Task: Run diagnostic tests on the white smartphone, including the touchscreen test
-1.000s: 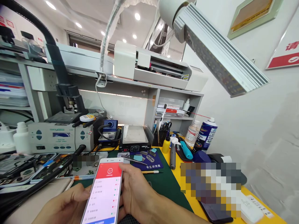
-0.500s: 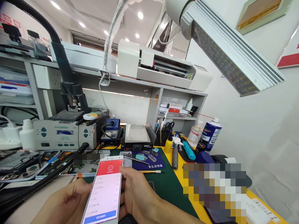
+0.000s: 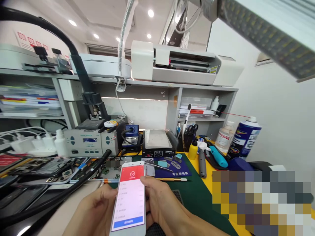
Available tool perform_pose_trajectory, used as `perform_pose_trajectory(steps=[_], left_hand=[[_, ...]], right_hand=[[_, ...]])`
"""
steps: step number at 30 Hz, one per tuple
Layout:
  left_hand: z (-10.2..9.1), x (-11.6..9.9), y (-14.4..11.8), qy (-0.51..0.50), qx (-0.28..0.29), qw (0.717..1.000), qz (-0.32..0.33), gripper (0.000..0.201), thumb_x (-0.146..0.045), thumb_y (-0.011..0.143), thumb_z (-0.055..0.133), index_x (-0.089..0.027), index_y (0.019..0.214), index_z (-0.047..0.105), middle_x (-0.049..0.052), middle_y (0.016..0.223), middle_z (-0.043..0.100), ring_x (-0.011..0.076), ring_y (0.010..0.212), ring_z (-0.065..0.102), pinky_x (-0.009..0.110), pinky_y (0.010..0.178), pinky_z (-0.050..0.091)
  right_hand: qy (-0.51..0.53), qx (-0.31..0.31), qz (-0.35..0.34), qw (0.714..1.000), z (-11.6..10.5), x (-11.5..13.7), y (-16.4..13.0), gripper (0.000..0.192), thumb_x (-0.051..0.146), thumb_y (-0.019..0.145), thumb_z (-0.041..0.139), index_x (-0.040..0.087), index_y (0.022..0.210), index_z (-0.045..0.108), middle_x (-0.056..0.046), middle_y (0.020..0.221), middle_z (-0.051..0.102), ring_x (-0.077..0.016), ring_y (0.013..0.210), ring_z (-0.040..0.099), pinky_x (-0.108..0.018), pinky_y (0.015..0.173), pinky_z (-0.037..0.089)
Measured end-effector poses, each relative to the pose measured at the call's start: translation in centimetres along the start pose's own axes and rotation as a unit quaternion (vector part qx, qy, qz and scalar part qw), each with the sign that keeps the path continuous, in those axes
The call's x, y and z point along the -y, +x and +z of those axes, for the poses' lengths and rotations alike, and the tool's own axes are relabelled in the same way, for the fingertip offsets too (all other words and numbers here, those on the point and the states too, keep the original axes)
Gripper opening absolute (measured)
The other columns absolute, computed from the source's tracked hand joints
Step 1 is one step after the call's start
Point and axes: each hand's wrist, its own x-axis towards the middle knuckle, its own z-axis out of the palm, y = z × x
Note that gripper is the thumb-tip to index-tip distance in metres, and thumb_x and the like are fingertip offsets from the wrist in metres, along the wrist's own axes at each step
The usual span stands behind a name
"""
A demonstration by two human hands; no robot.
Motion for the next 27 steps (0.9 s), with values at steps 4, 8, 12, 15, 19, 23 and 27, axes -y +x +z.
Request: perform_pose_trajectory(steps=[4,8,12,15,19,23,27], left_hand=[[-0.1,0.5,0.2,-0.06,0.021,0.998,0.004,0.057,-0.033,0.089,0.044,-0.017,0.143,0.049,0.014,0.115,0.074,0.0323,0.099,0.069,0.041,0.081,0.051],[-0.7,0.7,0.3,-0.066,0.021,0.998,0.0,0.057,-0.038,0.09,0.042,-0.017,0.142,0.049,0.015,0.115,0.073,0.0324,0.099,0.068,0.04,0.079,0.051],[-0.9,0.7,0.3,-0.056,0.012,0.998,-0.001,0.056,-0.039,0.09,0.042,-0.018,0.142,0.049,0.015,0.114,0.073,0.0315,0.098,0.068,0.039,0.076,0.051],[-0.9,0.7,0.3,-0.047,0.008,0.999,0.002,0.054,-0.037,0.091,0.041,-0.018,0.141,0.049,0.014,0.113,0.073,0.0303,0.097,0.068,0.038,0.075,0.051],[-0.8,0.8,0.2,-0.032,0.0,0.999,0.012,0.053,-0.035,0.091,0.041,-0.018,0.14,0.05,0.013,0.111,0.074,0.0296,0.094,0.069,0.037,0.074,0.052],[-0.5,0.5,0.0,-0.016,-0.006,1.0,0.014,0.05,-0.032,0.092,0.041,-0.016,0.139,0.05,0.014,0.109,0.074,0.0294,0.095,0.069,0.038,0.075,0.052],[-0.3,0.1,-0.1,0.048,-0.039,0.998,0.001,0.05,-0.03,0.093,0.043,-0.014,0.139,0.051,0.014,0.11,0.073,0.0303,0.096,0.068,0.04,0.079,0.052]], right_hand=[[0.015,0.001,-0.001,1.0,0.0,-0.2,-0.1,0.046,0.05,0.098,0.041,0.017,0.121,0.064,-0.01,0.098,0.07,-0.0211,0.081,0.065,-0.033,0.075,0.052],[0.018,0.021,-0.001,1.0,-0.1,-0.3,0.0,0.048,0.053,0.096,0.043,0.019,0.126,0.06,-0.011,0.097,0.07,-0.024,0.08,0.065,-0.034,0.066,0.053],[0.023,0.006,-0.008,1.0,-0.2,-0.2,0.0,0.043,0.048,0.098,0.044,0.019,0.126,0.06,-0.009,0.099,0.07,-0.023,0.089,0.066,-0.032,0.073,0.052],[0.023,0.015,-0.002,1.0,-0.2,-0.2,0.0,0.044,0.049,0.098,0.044,0.019,0.128,0.058,-0.01,0.099,0.07,-0.0243,0.085,0.066,-0.032,0.067,0.052],[0.014,0.011,0.002,1.0,-0.3,-0.2,-0.1,0.046,0.049,0.097,0.042,0.019,0.129,0.055,-0.01,0.096,0.07,-0.024,0.079,0.066,-0.034,0.064,0.052],[0.005,-0.001,0.005,1.0,-0.1,0.0,0.0,0.044,0.047,0.096,0.041,0.018,0.125,0.057,-0.009,0.092,0.069,-0.0221,0.077,0.065,-0.033,0.066,0.051],[0.0,-0.012,0.003,1.0,0.0,0.1,0.2,0.042,0.044,0.096,0.039,0.017,0.122,0.058,-0.008,0.085,0.069,-0.0203,0.074,0.064,-0.03,0.066,0.049]])
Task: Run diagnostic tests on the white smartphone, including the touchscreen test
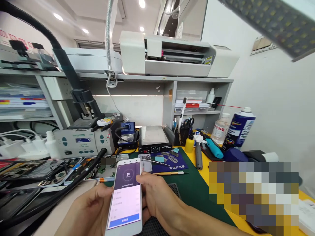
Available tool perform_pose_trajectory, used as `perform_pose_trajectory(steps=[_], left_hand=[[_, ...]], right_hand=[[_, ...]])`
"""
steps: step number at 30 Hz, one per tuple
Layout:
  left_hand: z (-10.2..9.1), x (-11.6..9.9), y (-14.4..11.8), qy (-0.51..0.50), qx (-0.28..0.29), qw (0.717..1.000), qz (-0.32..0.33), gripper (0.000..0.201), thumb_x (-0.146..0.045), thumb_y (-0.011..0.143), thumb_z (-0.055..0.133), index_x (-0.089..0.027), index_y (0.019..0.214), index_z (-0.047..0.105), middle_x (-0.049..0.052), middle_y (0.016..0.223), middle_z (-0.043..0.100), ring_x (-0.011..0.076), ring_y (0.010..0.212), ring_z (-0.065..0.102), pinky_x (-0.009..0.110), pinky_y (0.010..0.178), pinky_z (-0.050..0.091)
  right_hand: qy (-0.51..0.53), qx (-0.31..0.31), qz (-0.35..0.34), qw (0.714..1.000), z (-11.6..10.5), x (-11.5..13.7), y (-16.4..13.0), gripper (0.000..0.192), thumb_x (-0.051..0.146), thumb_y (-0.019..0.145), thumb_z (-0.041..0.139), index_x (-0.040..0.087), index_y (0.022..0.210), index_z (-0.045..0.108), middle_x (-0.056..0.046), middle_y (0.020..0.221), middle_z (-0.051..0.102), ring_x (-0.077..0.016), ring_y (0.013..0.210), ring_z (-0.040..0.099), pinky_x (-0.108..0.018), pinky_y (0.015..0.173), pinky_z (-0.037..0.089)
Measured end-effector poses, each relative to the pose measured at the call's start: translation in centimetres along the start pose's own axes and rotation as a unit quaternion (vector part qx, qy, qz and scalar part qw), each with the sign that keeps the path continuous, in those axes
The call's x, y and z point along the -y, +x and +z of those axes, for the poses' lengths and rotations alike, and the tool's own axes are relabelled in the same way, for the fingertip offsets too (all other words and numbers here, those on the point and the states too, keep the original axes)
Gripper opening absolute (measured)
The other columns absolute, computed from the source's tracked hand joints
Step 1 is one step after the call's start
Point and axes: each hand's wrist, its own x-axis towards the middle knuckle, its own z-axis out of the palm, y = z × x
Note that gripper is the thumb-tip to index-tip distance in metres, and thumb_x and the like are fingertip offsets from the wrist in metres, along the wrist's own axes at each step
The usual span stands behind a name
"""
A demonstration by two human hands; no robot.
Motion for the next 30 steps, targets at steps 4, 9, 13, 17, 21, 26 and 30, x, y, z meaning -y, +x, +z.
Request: perform_pose_trajectory(steps=[4,9,13,17,21,26,30], left_hand=[[-0.24,-0.14,-0.03,0.04,-0.008,0.999,-0.006,0.05,-0.034,0.093,0.047,-0.014,0.139,0.053,0.015,0.11,0.074,0.0317,0.096,0.068,0.042,0.079,0.052],[-0.68,-0.23,-0.02,0.071,-0.007,0.997,-0.022,0.053,-0.037,0.094,0.047,-0.017,0.143,0.051,0.016,0.11,0.074,0.0349,0.093,0.069,0.044,0.069,0.055],[-0.48,-0.33,0.18,0.095,-0.042,0.994,-0.022,0.054,-0.037,0.093,0.049,-0.016,0.143,0.05,0.016,0.105,0.075,0.0358,0.09,0.07,0.044,0.066,0.055],[-0.12,-0.25,0.26,0.082,-0.057,0.995,-0.005,0.048,-0.031,0.093,0.051,-0.015,0.138,0.054,0.013,0.103,0.076,0.0311,0.092,0.07,0.04,0.073,0.054],[-0.13,-0.1,0.16,0.054,-0.055,0.997,-0.005,0.045,-0.031,0.094,0.05,-0.014,0.135,0.057,0.012,0.102,0.075,0.0289,0.09,0.069,0.038,0.076,0.052],[-0.22,-0.23,0.0,0.049,-0.033,0.998,-0.024,0.044,-0.032,0.095,0.048,-0.015,0.135,0.058,0.013,0.101,0.075,0.0288,0.087,0.069,0.038,0.073,0.053],[-0.46,-0.2,0.07,0.065,-0.043,0.997,-0.018,0.044,-0.034,0.095,0.049,-0.016,0.134,0.059,0.013,0.099,0.075,0.029,0.085,0.068,0.038,0.069,0.053]], right_hand=[[-0.009,-0.013,0.005,1.0,-0.2,-0.21,0.13,0.042,0.042,0.095,0.036,0.016,0.12,0.058,-0.007,0.08,0.068,-0.0193,0.068,0.062,-0.027,0.061,0.047],[-0.011,-0.029,0.004,1.0,-0.25,-0.28,0.23,0.038,0.034,0.088,0.041,0.016,0.116,0.06,-0.007,0.082,0.068,-0.0173,0.062,0.06,-0.026,0.057,0.045],[-0.02,-0.039,0.004,0.999,0.06,0.06,0.17,0.038,0.028,0.081,0.045,0.016,0.113,0.061,-0.007,0.082,0.068,-0.017,0.06,0.06,-0.025,0.055,0.044],[-0.019,-0.036,0.002,0.999,0.16,0.14,0.08,0.04,0.024,0.078,0.047,0.018,0.115,0.061,-0.006,0.082,0.068,-0.0179,0.062,0.062,-0.026,0.055,0.045],[-0.019,-0.038,0.003,0.999,0.18,0.1,0.06,0.04,0.024,0.077,0.048,0.018,0.115,0.061,-0.005,0.082,0.069,-0.0178,0.063,0.061,-0.026,0.055,0.046],[-0.022,-0.047,0.007,0.999,0.24,0.26,0.0,0.041,0.024,0.075,0.049,0.017,0.114,0.061,-0.006,0.083,0.069,-0.0177,0.063,0.06,-0.026,0.056,0.045],[-0.021,-0.045,0.005,0.999,0.27,0.25,-0.02,0.042,0.025,0.074,0.05,0.017,0.114,0.061,-0.006,0.083,0.069,-0.0181,0.063,0.061,-0.026,0.057,0.045]])
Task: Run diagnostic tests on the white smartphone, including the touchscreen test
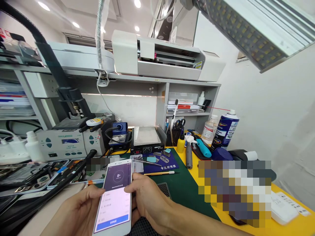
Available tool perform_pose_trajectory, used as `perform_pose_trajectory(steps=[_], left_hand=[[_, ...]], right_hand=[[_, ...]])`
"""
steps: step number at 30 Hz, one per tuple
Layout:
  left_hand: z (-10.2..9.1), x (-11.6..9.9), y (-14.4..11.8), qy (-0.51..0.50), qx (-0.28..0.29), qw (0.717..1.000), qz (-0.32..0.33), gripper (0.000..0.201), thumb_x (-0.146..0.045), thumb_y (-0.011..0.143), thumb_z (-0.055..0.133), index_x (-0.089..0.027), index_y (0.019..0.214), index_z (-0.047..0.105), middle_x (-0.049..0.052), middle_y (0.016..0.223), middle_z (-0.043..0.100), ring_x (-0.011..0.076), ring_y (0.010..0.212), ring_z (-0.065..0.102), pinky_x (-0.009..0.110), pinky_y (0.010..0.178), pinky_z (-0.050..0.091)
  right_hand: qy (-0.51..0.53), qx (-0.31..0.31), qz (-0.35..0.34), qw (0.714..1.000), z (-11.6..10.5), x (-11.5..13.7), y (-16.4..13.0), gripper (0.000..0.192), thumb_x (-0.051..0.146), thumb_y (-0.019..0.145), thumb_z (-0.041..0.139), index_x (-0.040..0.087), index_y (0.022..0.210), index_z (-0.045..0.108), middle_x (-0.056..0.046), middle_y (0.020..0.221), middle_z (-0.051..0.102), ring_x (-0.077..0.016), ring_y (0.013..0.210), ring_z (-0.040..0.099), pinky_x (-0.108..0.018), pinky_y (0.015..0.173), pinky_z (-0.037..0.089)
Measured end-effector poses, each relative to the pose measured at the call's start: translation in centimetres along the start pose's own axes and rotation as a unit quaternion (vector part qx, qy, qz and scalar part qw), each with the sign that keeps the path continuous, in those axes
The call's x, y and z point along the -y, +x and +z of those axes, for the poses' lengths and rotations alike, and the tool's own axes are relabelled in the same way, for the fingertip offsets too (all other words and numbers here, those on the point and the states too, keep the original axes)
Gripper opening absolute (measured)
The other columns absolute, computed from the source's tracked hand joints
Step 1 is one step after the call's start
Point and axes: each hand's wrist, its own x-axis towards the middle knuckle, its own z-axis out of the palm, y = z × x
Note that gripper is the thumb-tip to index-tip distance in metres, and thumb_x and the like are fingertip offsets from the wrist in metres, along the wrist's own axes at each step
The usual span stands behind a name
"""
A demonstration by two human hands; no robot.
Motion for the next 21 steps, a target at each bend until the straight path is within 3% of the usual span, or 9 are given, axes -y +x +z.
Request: perform_pose_trajectory(steps=[6,11,21], left_hand=[[-0.6,0.2,0.3,-0.027,0.017,0.999,-0.006,0.042,-0.031,0.094,0.05,-0.016,0.132,0.06,0.013,0.099,0.074,0.0274,0.083,0.068,0.035,0.066,0.052],[-0.4,0.2,0.2,0.013,0.027,0.999,-0.013,0.045,-0.033,0.094,0.048,-0.014,0.134,0.058,0.015,0.098,0.074,0.0296,0.081,0.069,0.038,0.062,0.053],[2.4,-1.1,0.4,-0.072,0.092,0.993,0.007,0.054,-0.04,0.081,0.06,-0.014,0.128,0.062,0.014,0.101,0.075,0.0334,0.094,0.069,0.042,0.077,0.054]], right_hand=[[0.001,0.002,0.001,1.0,0.1,-0.1,0.0,0.037,0.028,0.079,0.049,0.017,0.113,0.06,-0.006,0.083,0.068,-0.0182,0.063,0.061,-0.027,0.058,0.045],[0.001,0.001,0.003,1.0,-0.1,-0.2,0.1,0.033,0.031,0.085,0.044,0.017,0.109,0.061,-0.006,0.082,0.067,-0.0174,0.062,0.06,-0.027,0.058,0.045],[0.002,0.005,0.004,1.0,-0.3,-0.4,0.3,0.031,0.031,0.088,0.041,0.017,0.109,0.06,-0.005,0.08,0.066,-0.0173,0.061,0.06,-0.027,0.058,0.046]])
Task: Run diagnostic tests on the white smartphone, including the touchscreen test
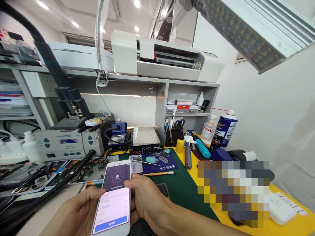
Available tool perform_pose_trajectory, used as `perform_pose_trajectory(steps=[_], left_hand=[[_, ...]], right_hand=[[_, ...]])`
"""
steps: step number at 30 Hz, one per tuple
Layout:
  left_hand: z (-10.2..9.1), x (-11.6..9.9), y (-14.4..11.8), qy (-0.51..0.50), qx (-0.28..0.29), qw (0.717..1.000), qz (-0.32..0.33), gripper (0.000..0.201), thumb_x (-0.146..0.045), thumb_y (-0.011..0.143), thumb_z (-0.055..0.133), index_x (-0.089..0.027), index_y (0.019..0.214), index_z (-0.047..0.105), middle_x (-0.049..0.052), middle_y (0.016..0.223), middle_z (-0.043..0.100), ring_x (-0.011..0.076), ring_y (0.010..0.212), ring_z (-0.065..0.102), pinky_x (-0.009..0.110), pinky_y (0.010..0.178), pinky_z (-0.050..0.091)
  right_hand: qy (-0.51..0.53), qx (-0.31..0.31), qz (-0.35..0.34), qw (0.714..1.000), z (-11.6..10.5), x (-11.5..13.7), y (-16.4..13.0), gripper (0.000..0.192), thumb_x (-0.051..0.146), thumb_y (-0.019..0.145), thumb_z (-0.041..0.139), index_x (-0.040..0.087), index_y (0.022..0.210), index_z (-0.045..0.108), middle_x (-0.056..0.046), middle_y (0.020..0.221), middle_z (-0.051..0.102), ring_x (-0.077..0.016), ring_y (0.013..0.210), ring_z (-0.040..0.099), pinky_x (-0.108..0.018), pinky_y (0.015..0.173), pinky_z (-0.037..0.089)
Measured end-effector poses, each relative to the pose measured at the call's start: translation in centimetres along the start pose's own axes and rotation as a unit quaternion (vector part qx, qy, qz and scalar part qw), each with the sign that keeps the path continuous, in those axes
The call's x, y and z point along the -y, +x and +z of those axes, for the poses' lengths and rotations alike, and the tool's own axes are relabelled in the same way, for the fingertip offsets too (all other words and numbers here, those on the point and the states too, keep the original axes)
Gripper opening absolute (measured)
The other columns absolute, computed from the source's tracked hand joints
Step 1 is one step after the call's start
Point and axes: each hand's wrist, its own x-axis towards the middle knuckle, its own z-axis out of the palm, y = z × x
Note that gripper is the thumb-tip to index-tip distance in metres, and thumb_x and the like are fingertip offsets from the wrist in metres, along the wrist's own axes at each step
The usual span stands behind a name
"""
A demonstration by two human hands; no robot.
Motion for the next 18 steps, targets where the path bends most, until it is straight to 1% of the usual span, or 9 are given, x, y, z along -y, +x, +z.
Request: perform_pose_trajectory(steps=[3,6,9,11,12,15,18], left_hand=[[0.0,0.0,-0.1,0.004,0.001,1.0,0.001,0.054,-0.04,0.081,0.06,-0.014,0.128,0.061,0.014,0.102,0.075,0.0339,0.094,0.069,0.043,0.079,0.054],[-0.9,0.3,-0.5,0.022,-0.007,1.0,-0.004,0.053,-0.039,0.084,0.059,-0.014,0.131,0.059,0.014,0.102,0.076,0.0334,0.091,0.07,0.042,0.075,0.055],[-1.6,0.6,-0.7,0.075,-0.06,0.995,-0.014,0.049,-0.039,0.091,0.052,-0.014,0.134,0.056,0.014,0.097,0.076,0.0325,0.082,0.072,0.041,0.065,0.055],[-1.8,0.7,-0.7,0.113,-0.094,0.989,-0.017,0.045,-0.038,0.095,0.047,-0.013,0.132,0.056,0.015,0.095,0.076,0.0321,0.078,0.071,0.042,0.061,0.054],[-1.8,0.8,-0.7,0.125,-0.102,0.987,-0.014,0.044,-0.039,0.096,0.046,-0.013,0.129,0.057,0.015,0.095,0.075,0.0317,0.077,0.071,0.042,0.06,0.055],[-1.6,0.9,-0.7,0.124,-0.096,0.988,0.0,0.041,-0.038,0.096,0.045,-0.012,0.123,0.059,0.015,0.091,0.075,0.0296,0.075,0.071,0.04,0.061,0.055],[-1.4,1.1,-0.7,0.101,-0.089,0.991,0.005,0.042,-0.039,0.095,0.043,-0.011,0.122,0.058,0.012,0.082,0.073,0.028,0.068,0.07,0.038,0.056,0.054]], right_hand=[[0.0,0.001,0.0,1.0,0.1,0.1,0.0,0.031,0.031,0.088,0.041,0.017,0.109,0.06,-0.004,0.08,0.066,-0.0169,0.06,0.059,-0.027,0.059,0.046],[-0.007,-0.001,0.001,1.0,0.1,0.2,-0.1,0.032,0.03,0.088,0.039,0.017,0.108,0.06,-0.005,0.08,0.066,-0.0165,0.059,0.059,-0.027,0.059,0.045],[-0.01,-0.004,0.002,1.0,0.2,0.2,-0.1,0.032,0.03,0.088,0.038,0.016,0.108,0.059,-0.005,0.08,0.066,-0.0163,0.059,0.058,-0.026,0.059,0.045],[-0.008,-0.003,0.0,1.0,0.2,0.2,-0.2,0.032,0.031,0.087,0.04,0.017,0.109,0.058,-0.005,0.08,0.066,-0.0166,0.06,0.059,-0.027,0.059,0.045],[-0.007,-0.003,0.0,1.0,0.3,0.3,-0.2,0.033,0.032,0.087,0.041,0.017,0.11,0.058,-0.005,0.08,0.066,-0.0167,0.061,0.059,-0.027,0.059,0.045],[-0.001,-0.005,0.001,1.0,0.3,0.3,-0.3,0.032,0.034,0.086,0.045,0.017,0.11,0.057,-0.005,0.082,0.066,-0.0174,0.063,0.06,-0.028,0.06,0.047],[0.012,-0.003,-0.001,1.0,0.3,0.2,-0.5,0.028,0.036,0.088,0.047,0.019,0.108,0.057,-0.005,0.086,0.067,-0.0188,0.071,0.063,-0.029,0.063,0.049]])
